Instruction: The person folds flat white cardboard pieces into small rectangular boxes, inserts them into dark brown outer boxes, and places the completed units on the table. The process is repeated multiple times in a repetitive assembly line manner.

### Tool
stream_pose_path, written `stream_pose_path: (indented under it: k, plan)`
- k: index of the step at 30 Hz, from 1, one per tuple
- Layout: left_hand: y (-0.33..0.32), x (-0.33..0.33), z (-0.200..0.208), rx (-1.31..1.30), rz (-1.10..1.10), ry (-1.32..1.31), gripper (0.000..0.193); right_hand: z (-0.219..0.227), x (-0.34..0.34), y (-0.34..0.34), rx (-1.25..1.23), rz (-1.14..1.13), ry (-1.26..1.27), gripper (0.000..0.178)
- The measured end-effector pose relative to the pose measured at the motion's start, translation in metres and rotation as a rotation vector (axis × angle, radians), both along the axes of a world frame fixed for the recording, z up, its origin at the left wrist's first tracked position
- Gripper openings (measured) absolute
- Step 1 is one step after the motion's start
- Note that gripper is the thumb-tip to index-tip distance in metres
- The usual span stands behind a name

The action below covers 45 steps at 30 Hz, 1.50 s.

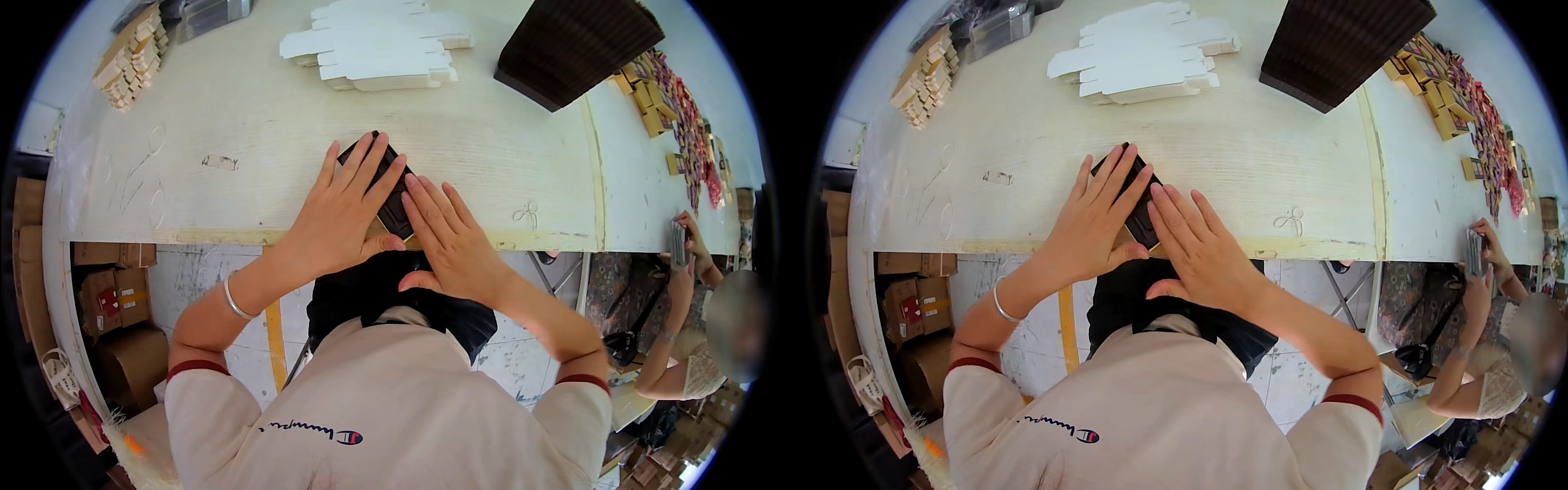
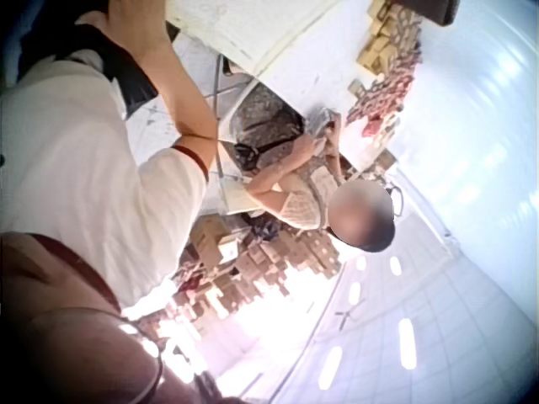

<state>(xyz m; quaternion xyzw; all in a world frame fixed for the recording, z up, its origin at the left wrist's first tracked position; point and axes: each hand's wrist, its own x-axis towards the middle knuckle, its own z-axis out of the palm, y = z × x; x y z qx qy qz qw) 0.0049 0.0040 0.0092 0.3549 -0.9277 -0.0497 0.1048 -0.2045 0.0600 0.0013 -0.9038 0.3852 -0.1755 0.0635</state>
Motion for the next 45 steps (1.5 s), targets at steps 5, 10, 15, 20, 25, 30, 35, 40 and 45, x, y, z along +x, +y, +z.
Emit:
stream_pose_path:
  k: [5, 10, 15, 20, 25, 30, 35, 40, 45]
  plan:
    - [-0.019, 0.007, 0.026, 0.091, -0.098, 0.021, 0.094, -0.007, -0.014, -0.006, 0.146, 0.031, -0.286, 0.087]
    - [-0.033, 0.019, 0.034, 0.145, -0.052, 0.074, 0.098, -0.001, -0.003, 0.011, 0.029, -0.227, -0.455, 0.086]
    - [-0.026, 0.020, 0.016, 0.297, -0.026, 0.090, 0.103, -0.017, 0.006, 0.009, -0.078, -0.274, -0.211, 0.074]
    - [-0.027, 0.019, 0.010, 0.285, -0.048, 0.288, 0.094, 0.000, -0.003, 0.008, -0.004, -0.233, -0.326, 0.065]
    - [-0.007, 0.013, 0.008, 0.318, 0.031, 0.392, 0.087, 0.004, -0.008, 0.018, -0.148, -0.289, -0.289, 0.060]
    - [0.022, -0.003, -0.007, 0.255, 0.037, 0.663, 0.087, 0.016, 0.012, 0.018, -0.182, -0.331, -0.309, 0.047]
    - [0.034, -0.013, -0.009, 0.224, 0.019, 0.732, 0.084, 0.008, 0.031, 0.006, -0.224, -0.408, -0.350, 0.029]
    - [0.036, -0.018, -0.013, 0.213, 0.056, 0.699, 0.080, 0.009, 0.045, 0.003, -0.245, -0.501, -0.305, 0.022]
    - [0.039, -0.021, -0.020, 0.175, 0.041, 0.745, 0.082, 0.005, 0.046, -0.003, -0.231, -0.507, -0.247, 0.014]
